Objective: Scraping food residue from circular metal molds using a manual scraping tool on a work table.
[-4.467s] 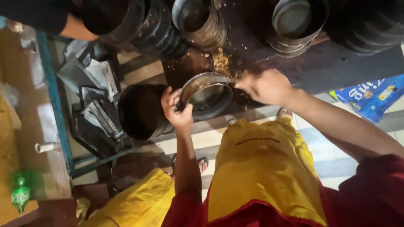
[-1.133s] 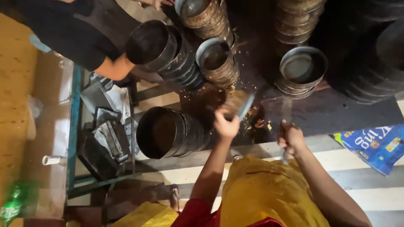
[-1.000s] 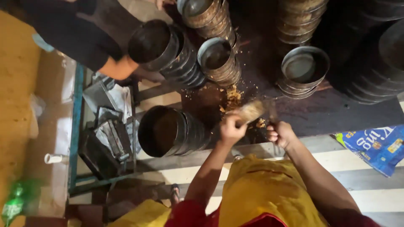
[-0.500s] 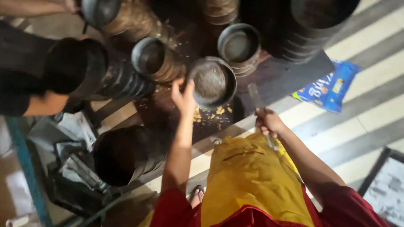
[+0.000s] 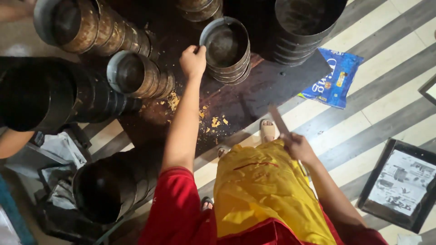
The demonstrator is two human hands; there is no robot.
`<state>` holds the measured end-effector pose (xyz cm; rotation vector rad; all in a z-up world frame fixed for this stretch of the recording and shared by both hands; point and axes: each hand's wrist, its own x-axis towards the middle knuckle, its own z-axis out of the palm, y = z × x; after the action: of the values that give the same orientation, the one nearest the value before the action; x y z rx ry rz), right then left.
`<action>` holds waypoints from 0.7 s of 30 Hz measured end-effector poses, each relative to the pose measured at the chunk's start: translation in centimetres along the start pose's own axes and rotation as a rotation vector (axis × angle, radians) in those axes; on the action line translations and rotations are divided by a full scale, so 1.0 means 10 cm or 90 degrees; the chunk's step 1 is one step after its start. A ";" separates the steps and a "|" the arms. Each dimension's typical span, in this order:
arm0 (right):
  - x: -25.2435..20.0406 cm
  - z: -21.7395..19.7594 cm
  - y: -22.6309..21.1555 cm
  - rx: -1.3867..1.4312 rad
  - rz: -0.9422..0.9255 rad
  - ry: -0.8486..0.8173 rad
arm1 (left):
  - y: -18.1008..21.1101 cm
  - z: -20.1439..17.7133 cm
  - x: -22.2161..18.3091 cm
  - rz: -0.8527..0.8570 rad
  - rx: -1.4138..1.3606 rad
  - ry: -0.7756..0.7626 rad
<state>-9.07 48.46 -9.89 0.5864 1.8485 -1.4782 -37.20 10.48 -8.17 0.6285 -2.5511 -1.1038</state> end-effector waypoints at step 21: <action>2.44 0.60 -2.20 0.294 -0.317 -0.103 | -0.34 0.41 -0.24 -0.248 -0.538 -0.239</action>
<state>-39.52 35.47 -14.42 0.2008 1.5955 -2.2422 -35.92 12.13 -13.61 0.7270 -1.9249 -2.4132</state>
